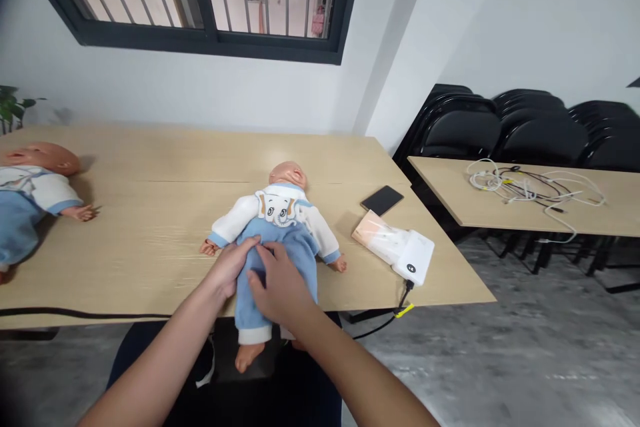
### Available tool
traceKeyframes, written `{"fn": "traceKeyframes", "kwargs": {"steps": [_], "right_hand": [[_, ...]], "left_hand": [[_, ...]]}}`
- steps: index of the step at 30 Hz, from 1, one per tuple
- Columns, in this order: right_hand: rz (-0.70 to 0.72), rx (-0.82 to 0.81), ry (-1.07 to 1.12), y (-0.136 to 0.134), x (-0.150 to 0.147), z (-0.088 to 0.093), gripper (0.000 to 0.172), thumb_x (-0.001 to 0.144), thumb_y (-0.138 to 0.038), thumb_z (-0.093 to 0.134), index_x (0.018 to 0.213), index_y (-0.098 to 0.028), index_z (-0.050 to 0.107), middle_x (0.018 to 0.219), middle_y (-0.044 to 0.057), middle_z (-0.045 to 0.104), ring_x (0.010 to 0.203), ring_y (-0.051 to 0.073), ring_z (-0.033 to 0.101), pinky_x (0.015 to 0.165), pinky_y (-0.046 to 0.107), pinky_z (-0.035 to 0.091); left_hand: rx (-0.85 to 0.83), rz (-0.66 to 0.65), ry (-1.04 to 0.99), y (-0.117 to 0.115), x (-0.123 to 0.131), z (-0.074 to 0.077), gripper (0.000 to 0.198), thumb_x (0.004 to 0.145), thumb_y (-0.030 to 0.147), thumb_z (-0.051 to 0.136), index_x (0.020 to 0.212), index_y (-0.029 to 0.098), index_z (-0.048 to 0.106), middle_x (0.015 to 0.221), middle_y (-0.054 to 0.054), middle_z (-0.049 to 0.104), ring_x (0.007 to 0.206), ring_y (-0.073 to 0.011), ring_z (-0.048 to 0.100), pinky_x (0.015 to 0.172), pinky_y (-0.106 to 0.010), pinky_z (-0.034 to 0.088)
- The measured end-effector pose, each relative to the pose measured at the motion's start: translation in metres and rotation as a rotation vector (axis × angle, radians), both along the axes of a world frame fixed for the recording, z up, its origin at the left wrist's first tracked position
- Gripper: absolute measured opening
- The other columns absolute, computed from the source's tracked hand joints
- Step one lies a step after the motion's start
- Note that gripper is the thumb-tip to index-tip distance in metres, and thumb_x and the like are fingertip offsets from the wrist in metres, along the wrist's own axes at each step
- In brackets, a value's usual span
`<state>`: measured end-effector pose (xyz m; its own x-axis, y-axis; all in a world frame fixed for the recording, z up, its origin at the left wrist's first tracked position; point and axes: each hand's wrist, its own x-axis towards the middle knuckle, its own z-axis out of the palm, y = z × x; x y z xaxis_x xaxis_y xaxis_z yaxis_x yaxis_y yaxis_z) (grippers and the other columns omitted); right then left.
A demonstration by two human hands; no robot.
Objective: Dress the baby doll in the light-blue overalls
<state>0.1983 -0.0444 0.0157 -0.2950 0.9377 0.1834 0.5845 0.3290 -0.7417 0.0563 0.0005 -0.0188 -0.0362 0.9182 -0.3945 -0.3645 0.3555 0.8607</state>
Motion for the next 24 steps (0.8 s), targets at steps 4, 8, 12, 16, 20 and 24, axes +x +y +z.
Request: {"fn": "traceKeyframes", "kwargs": {"steps": [4,8,12,16,20,24], "right_hand": [[-0.310,0.061,0.125,0.003,0.039,-0.013,0.032,0.097,-0.032,0.052,0.117,-0.020,0.073,0.121,0.014,0.071,0.120,0.030,0.062,0.113,0.052,0.044],[-0.525,-0.266,0.405,0.009,0.070,-0.044,0.040,0.092,-0.038,0.054,0.123,-0.022,0.074,0.136,0.011,0.069,0.134,0.031,0.057,0.119,0.054,0.039],[-0.434,-0.515,0.757,0.022,0.070,-0.053,0.041,0.087,-0.040,0.062,0.123,-0.023,0.075,0.123,0.009,0.076,0.125,0.032,0.065,0.109,0.051,0.050],[-0.288,-0.593,0.966,0.035,0.057,-0.042,0.045,0.083,-0.046,0.072,0.121,-0.022,0.072,0.108,0.010,0.080,0.110,0.032,0.072,0.094,0.048,0.058],[-0.212,-0.601,1.041,0.037,0.045,-0.035,0.055,0.076,-0.038,0.083,0.127,-0.025,0.067,0.117,0.010,0.078,0.112,0.032,0.071,0.094,0.047,0.058],[-0.284,-0.446,0.929,0.035,0.034,-0.034,0.047,0.081,-0.040,0.077,0.124,-0.023,0.069,0.127,0.012,0.074,0.117,0.033,0.069,0.102,0.049,0.055]], "left_hand": [[0.027,0.056,0.048,-0.003,-0.001,0.001,0.052,0.083,0.039,0.080,0.129,0.018,0.067,0.135,-0.015,0.071,0.121,-0.0303,0.070,0.109,-0.044,0.054],[0.103,-0.025,0.096,-0.028,-0.002,0.007,0.082,0.084,0.040,0.082,0.154,0.029,0.040,0.156,-0.013,0.055,0.137,-0.0275,0.059,0.114,-0.042,0.050],[0.085,-0.106,0.181,-0.038,-0.004,0.007,0.077,0.080,0.028,0.083,0.148,0.027,0.047,0.149,-0.013,0.060,0.133,-0.0277,0.062,0.110,-0.039,0.052],[-0.080,-0.101,0.105,-0.033,-0.011,0.003,0.042,0.079,0.023,0.072,0.120,0.019,0.064,0.104,-0.011,0.076,0.090,-0.0259,0.075,0.080,-0.035,0.061],[-0.247,-0.069,-0.097,-0.031,-0.018,0.002,0.029,0.078,0.022,0.065,0.106,0.017,0.065,0.076,-0.006,0.072,0.064,-0.0228,0.071,0.063,-0.035,0.061],[-0.292,-0.053,-0.154,-0.033,-0.023,0.005,0.019,0.078,0.021,0.064,0.096,0.016,0.064,0.070,-0.006,0.071,0.058,-0.0219,0.069,0.058,-0.035,0.061]]}}
